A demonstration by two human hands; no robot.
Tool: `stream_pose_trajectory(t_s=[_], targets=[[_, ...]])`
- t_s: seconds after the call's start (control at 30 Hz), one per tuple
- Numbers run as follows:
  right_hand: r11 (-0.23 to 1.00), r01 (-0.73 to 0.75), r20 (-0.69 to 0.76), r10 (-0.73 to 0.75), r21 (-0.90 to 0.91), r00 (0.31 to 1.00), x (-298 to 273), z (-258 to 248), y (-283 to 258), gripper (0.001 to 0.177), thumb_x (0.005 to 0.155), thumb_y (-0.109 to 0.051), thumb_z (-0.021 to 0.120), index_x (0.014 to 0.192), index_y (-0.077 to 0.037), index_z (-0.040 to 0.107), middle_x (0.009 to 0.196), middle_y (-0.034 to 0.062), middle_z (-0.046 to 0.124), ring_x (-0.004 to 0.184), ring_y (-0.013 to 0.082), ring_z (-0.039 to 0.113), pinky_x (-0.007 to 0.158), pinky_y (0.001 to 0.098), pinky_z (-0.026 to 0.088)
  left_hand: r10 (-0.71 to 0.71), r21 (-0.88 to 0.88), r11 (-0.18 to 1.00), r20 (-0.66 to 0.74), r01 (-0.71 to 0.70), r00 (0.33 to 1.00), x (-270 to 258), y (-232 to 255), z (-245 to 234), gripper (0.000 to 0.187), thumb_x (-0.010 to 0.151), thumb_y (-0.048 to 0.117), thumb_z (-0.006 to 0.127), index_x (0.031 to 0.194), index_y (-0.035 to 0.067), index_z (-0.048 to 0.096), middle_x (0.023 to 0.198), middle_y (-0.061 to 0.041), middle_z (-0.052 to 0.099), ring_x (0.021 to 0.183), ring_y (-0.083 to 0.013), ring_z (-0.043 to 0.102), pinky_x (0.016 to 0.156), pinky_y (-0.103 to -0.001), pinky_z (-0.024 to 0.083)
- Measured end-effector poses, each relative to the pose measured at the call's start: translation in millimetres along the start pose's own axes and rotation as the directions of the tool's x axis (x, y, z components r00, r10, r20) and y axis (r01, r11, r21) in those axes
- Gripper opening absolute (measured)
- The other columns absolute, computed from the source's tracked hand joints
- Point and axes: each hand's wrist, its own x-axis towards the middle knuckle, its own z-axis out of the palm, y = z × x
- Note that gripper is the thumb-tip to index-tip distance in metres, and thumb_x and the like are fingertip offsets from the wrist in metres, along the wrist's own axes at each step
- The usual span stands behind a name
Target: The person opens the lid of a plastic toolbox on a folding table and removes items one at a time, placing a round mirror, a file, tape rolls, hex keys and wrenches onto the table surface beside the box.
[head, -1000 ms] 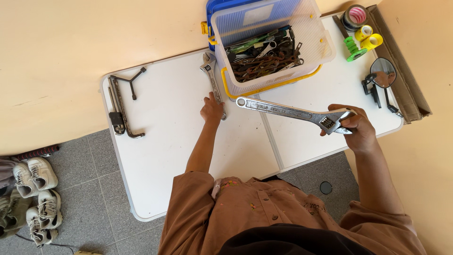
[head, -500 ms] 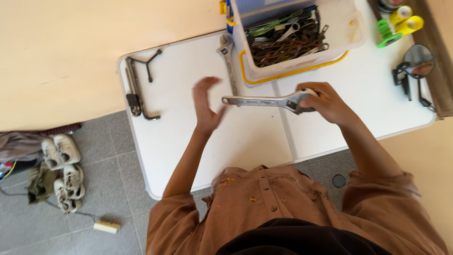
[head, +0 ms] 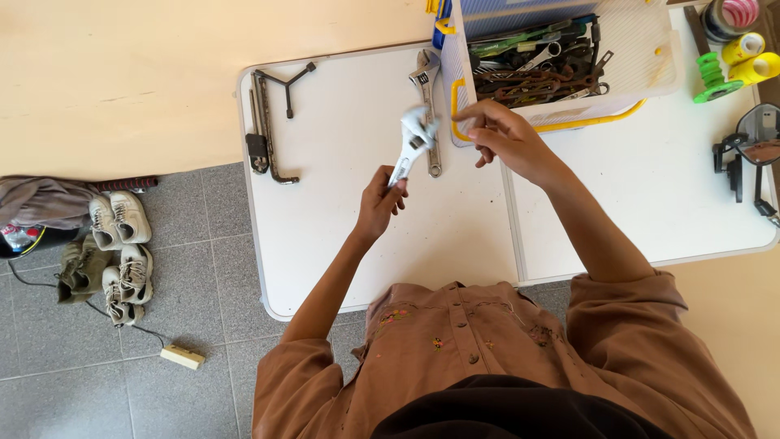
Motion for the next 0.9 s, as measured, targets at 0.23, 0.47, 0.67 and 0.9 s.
stream_pose_trajectory(t_s=[0.23,0.47,0.67,0.9], targets=[[1.0,-0.003,-0.098,0.003,-0.003,0.995,-47,-39,8,0.025,0.104,-0.015,0.055,0.126,-0.007,0.064,0.089,-0.0007,0.057,0.078,0.0082,0.061,0.075,0.0292,0.056,-0.141,-0.073,0.99,-0.305,0.125,0.942,54,-69,6,0.023,0.108,0.03,0.046,0.109,0.007,0.05,0.094,-0.003,0.068,0.075,-0.0084,0.058,0.063,-0.026,0.052],[0.998,-0.022,-0.195,0.033,0.059,0.98,-85,-68,24,0.023,0.105,-0.013,0.054,0.124,-0.003,0.064,0.089,0.0019,0.061,0.079,0.0107,0.062,0.08,0.031,0.056,-0.242,0.184,0.926,-0.379,0.329,0.893,92,-95,20,0.026,0.106,0.034,0.048,0.109,0.009,0.053,0.097,-0.003,0.073,0.08,-0.016,0.058,0.075,-0.036,0.047],[0.995,-0.037,-0.225,0.059,0.097,0.973,-107,-81,29,0.024,0.105,-0.013,0.055,0.126,-0.002,0.063,0.09,0.0017,0.059,0.081,0.0111,0.059,0.085,0.0342,0.058,-0.151,0.345,0.875,-0.471,0.34,0.869,134,-113,28,0.032,0.105,0.037,0.048,0.113,0.008,0.058,0.106,-0.011,0.07,0.092,-0.0297,0.065,0.083,-0.044,0.049],[0.99,-0.048,-0.248,0.08,0.133,0.965,-118,-91,32,0.026,0.105,-0.014,0.055,0.126,-0.001,0.062,0.092,0.0019,0.059,0.083,0.0123,0.061,0.088,0.0358,0.059,-0.167,0.47,0.773,-0.497,0.426,0.851,169,-127,25,0.038,0.103,0.04,0.052,0.125,0.011,0.065,0.121,-0.017,0.059,0.098,-0.0359,0.066,0.087,-0.047,0.051]])
